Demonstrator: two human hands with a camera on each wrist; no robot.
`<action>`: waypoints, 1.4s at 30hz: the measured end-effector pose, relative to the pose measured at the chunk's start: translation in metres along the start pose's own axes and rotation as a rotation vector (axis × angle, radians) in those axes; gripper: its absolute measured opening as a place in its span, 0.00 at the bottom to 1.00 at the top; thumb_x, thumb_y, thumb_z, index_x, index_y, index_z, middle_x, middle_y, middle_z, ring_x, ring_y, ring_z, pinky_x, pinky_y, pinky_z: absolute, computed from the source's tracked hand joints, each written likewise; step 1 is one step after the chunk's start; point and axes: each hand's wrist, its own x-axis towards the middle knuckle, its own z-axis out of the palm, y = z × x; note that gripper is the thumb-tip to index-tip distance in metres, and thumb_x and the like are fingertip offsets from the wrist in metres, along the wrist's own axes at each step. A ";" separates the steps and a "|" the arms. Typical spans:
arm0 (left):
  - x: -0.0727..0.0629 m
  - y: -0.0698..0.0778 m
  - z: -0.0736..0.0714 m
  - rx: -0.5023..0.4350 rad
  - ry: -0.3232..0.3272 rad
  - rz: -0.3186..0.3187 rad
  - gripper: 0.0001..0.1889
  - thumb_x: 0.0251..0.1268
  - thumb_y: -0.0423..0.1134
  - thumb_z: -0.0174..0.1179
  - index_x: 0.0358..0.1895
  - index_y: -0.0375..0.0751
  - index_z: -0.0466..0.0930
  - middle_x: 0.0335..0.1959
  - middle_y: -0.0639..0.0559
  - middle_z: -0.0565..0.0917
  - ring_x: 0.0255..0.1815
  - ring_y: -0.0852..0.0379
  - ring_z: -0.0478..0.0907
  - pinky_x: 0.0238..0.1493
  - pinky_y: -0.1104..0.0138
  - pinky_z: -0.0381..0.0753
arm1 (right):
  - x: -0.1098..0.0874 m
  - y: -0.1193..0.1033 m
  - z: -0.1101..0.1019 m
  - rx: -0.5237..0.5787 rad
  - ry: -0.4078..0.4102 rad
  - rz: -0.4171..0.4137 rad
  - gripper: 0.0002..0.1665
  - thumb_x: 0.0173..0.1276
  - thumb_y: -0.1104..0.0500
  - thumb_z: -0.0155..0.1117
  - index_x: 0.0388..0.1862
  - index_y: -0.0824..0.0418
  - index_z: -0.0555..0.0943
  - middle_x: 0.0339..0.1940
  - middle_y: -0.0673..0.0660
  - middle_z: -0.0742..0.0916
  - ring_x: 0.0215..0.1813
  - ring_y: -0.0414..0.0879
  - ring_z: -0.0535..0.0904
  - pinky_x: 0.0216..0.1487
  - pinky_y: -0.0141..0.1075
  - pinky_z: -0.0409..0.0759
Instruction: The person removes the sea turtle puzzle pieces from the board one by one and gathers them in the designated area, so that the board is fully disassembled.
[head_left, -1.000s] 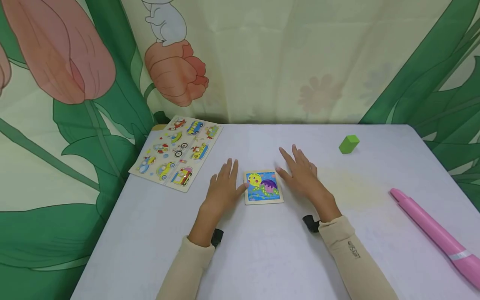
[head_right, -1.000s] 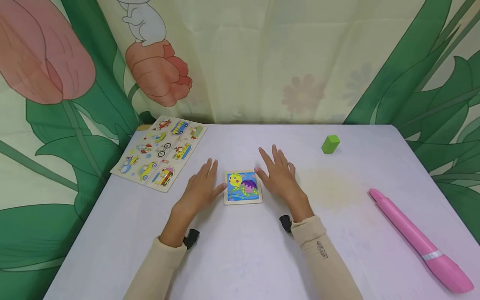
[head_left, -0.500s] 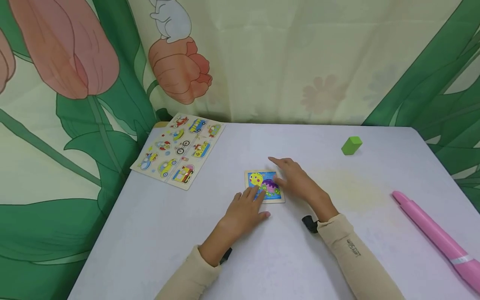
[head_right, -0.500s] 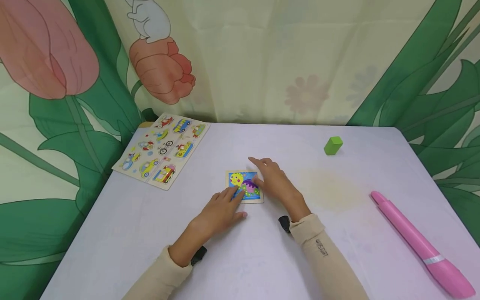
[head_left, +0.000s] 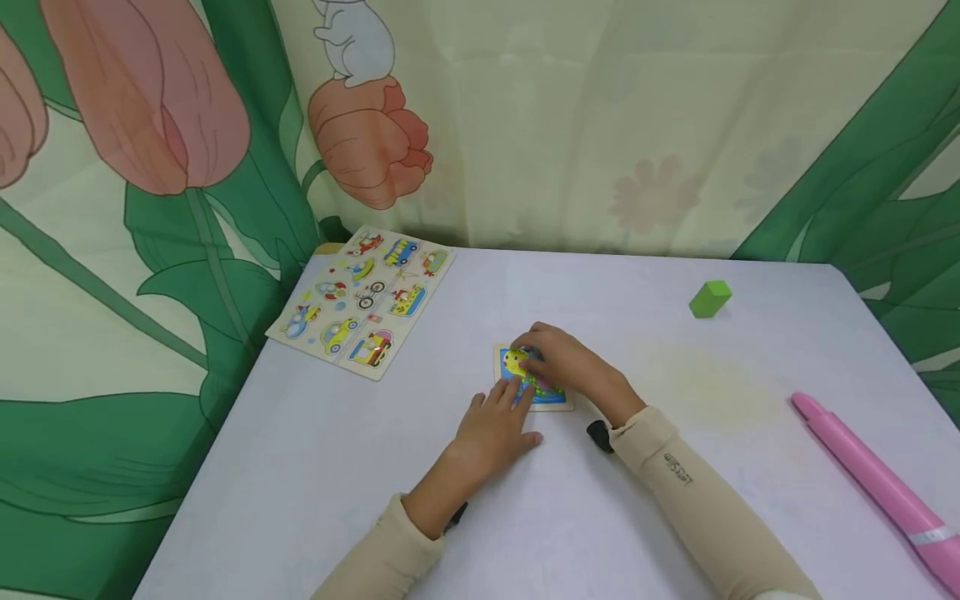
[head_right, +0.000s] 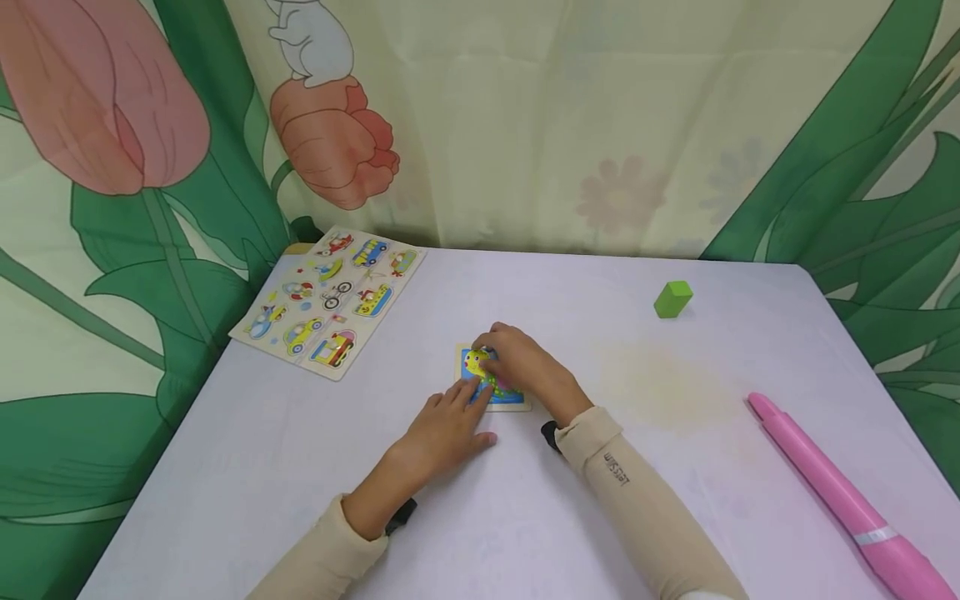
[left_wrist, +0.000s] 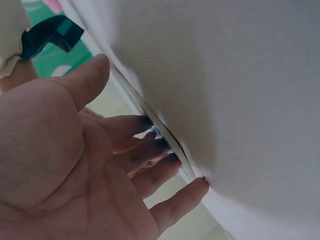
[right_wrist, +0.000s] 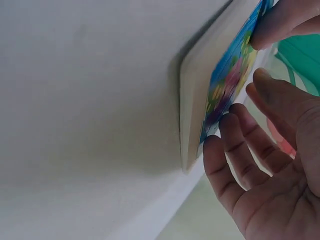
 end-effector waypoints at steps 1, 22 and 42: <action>0.000 0.000 0.000 0.005 0.000 0.002 0.38 0.76 0.61 0.55 0.79 0.42 0.63 0.80 0.45 0.63 0.80 0.48 0.59 0.70 0.51 0.69 | 0.002 0.000 0.000 -0.007 -0.002 -0.002 0.17 0.74 0.64 0.66 0.60 0.65 0.84 0.48 0.58 0.83 0.45 0.49 0.78 0.54 0.45 0.79; 0.001 0.003 0.000 0.017 -0.064 -0.013 0.41 0.76 0.62 0.54 0.81 0.41 0.58 0.82 0.45 0.57 0.82 0.47 0.53 0.74 0.49 0.63 | 0.023 -0.011 0.002 -0.031 -0.130 0.074 0.19 0.76 0.58 0.67 0.60 0.66 0.79 0.54 0.56 0.80 0.57 0.52 0.79 0.63 0.45 0.77; 0.001 0.004 0.000 0.046 -0.061 -0.017 0.40 0.75 0.62 0.55 0.81 0.42 0.59 0.81 0.45 0.59 0.81 0.47 0.56 0.73 0.50 0.65 | 0.025 -0.008 0.001 -0.020 -0.158 0.032 0.18 0.77 0.59 0.64 0.60 0.68 0.78 0.55 0.60 0.79 0.60 0.55 0.76 0.65 0.47 0.75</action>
